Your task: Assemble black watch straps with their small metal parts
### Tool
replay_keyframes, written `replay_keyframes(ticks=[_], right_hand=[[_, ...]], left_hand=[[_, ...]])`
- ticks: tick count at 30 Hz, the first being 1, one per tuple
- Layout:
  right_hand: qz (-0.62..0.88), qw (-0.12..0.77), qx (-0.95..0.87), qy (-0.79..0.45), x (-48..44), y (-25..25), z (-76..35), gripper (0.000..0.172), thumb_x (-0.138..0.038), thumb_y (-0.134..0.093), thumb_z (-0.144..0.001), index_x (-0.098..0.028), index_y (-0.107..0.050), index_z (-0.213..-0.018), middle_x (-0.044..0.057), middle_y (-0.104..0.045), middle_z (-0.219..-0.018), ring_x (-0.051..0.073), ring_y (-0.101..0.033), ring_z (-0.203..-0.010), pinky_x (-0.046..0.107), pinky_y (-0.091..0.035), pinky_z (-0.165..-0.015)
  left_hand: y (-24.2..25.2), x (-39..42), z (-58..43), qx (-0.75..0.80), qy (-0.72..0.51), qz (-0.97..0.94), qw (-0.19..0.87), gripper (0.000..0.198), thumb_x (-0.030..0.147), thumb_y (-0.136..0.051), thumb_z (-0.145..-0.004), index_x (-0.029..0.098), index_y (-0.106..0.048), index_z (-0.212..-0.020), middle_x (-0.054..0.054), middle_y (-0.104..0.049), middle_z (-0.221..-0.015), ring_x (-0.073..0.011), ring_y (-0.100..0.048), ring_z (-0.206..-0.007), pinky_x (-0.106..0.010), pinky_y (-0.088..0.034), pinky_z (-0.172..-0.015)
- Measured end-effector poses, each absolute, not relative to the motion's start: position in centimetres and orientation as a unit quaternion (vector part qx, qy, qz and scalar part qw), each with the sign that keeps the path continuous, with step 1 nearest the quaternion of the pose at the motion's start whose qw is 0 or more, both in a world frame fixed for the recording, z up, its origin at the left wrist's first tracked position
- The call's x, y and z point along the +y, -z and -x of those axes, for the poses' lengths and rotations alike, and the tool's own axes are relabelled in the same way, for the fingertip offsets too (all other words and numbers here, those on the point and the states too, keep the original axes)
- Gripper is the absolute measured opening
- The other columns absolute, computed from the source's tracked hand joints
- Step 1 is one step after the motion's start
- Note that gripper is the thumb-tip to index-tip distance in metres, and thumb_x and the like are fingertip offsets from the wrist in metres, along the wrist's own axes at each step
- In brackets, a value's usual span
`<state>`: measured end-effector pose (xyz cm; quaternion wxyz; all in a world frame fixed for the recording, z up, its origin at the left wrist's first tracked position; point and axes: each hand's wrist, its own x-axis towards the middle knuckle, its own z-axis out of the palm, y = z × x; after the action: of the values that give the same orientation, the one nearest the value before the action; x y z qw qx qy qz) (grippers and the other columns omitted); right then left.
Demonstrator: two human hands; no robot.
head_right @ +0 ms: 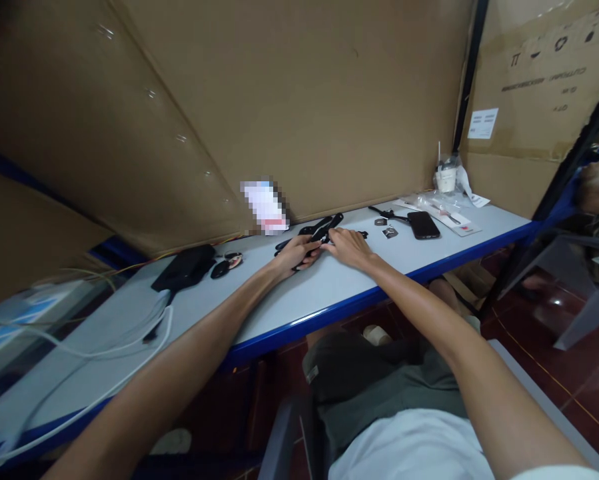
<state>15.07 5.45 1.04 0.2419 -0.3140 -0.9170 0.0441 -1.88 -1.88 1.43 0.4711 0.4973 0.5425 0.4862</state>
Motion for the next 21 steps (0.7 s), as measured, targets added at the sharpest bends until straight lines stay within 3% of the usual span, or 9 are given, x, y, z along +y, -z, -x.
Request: replay_keyframes(ticks=[10,17,21], right_hand=[[0.303,0.214,-0.928,-0.03,5.06,-1.29,-15.45,0.031,-0.038,-0.053,-0.109,-0.015,-0.065,-0.125,0.015,-0.073,-0.126,0.029,-0.071,-0.108,0.032,-0.045,-0.085],[0.304,0.197,-0.932,-0.024,4.71,-1.46,-15.58,0.034,-0.041,-0.05,-0.11,-0.016,-0.063,-0.128,0.015,-0.071,-0.131,0.029,-0.07,-0.113,0.032,-0.047,-0.09],[0.306,0.199,-0.931,-0.027,4.83,-1.38,-15.57,0.033,-0.04,-0.051,-0.11,-0.015,-0.064,-0.128,0.016,-0.072,-0.131,0.028,-0.07,-0.116,0.032,-0.047,-0.092]], left_hand=[[-1.23,-1.92,1.83,0.535,-0.497,-0.502,0.464,0.027,0.025,-0.078,-0.084,0.019,-0.051,-0.087,0.009,-0.042,-0.059,-0.0037,-0.032,-0.038,-0.014,-0.018,-0.032],[-0.84,-1.83,2.08,0.543,-0.483,-0.53,0.437,0.026,0.031,-0.073,-0.088,0.02,-0.049,-0.084,0.008,-0.042,-0.059,-0.0041,-0.032,-0.038,-0.015,-0.02,-0.032],[-0.62,-1.68,2.44,0.531,-0.487,-0.533,0.444,0.03,0.029,-0.079,-0.08,0.019,-0.051,-0.081,0.008,-0.044,-0.06,-0.0033,-0.033,-0.039,-0.015,-0.018,-0.032]])
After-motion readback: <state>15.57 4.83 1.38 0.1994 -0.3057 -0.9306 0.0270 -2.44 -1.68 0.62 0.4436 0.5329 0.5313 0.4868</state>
